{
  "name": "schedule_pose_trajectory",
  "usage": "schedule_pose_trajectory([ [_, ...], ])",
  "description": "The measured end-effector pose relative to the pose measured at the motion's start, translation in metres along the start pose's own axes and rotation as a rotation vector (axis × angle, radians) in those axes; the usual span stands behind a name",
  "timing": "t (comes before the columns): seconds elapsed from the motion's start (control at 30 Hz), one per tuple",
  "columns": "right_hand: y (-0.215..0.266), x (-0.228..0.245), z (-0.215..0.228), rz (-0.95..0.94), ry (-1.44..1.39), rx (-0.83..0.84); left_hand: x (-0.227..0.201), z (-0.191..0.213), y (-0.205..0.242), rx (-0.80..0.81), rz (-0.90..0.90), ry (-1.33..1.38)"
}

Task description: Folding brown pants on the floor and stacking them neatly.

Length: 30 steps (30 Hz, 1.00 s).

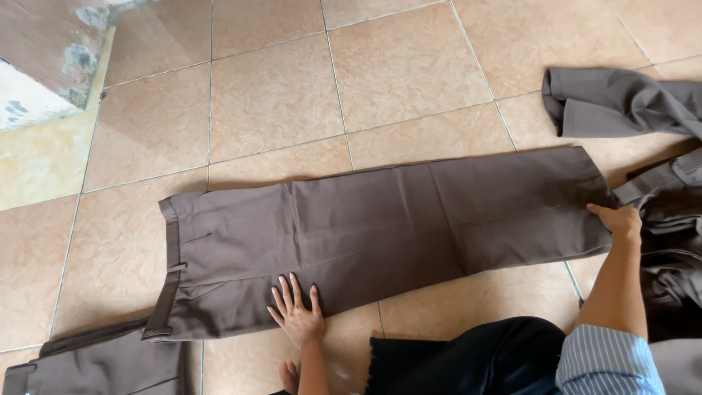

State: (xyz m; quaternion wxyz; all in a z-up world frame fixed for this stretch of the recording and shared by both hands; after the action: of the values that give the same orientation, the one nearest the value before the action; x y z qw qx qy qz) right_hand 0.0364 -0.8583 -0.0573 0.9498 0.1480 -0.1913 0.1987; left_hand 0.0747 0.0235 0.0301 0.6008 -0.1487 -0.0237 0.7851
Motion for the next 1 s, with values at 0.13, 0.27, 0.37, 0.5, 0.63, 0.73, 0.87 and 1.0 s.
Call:
schedule_pose_trajectory([
  [0.13, 0.024, 0.011, 0.039, -0.162, -0.255, 0.032, -0.001, 0.005, 0.002, -0.015, 0.005, 0.024],
  [0.27, 0.110, 0.081, 0.108, 0.359, -0.616, -0.393, -0.003, 0.012, 0.002, -0.053, -0.017, 0.104],
  [0.37, 0.200, 0.139, 0.119, 0.518, -0.790, -0.433, -0.004, 0.016, 0.003, -0.072, -0.012, 0.123],
  [0.5, 0.311, 0.212, 0.105, 0.635, -0.879, -0.338, -0.002, 0.018, 0.011, -0.167, -0.054, 0.128],
  [0.63, 0.351, 0.263, 0.083, 0.658, -1.002, -0.147, -0.037, 0.021, 0.018, -0.286, -0.253, 0.170],
  [0.73, 0.405, 0.302, 0.074, 0.691, -1.019, 0.001, -0.108, 0.049, -0.003, -0.060, -0.222, 0.566],
  [0.87, 0.446, 0.324, 0.029, 0.750, -0.829, 0.201, -0.236, -0.019, -0.025, 1.024, 0.069, 1.598],
  [1.0, 0.480, 0.337, -0.022, 0.825, -0.699, 0.366, -0.271, 0.015, -0.060, 1.067, 0.145, 1.674],
])
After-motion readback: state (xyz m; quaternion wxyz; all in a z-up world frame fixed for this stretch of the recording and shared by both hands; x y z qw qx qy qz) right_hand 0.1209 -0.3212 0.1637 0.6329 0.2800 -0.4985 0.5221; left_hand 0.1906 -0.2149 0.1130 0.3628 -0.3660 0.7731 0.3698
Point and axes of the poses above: each hand's wrist, its own y-axis away from the middle knuckle, its own z-axis out of the back of the hand, x = y × z, the point moved 8 cm from there along -y, towards the middle knuckle, and after that the axes turned 3 degrees about -y, right-handed, at the moved point
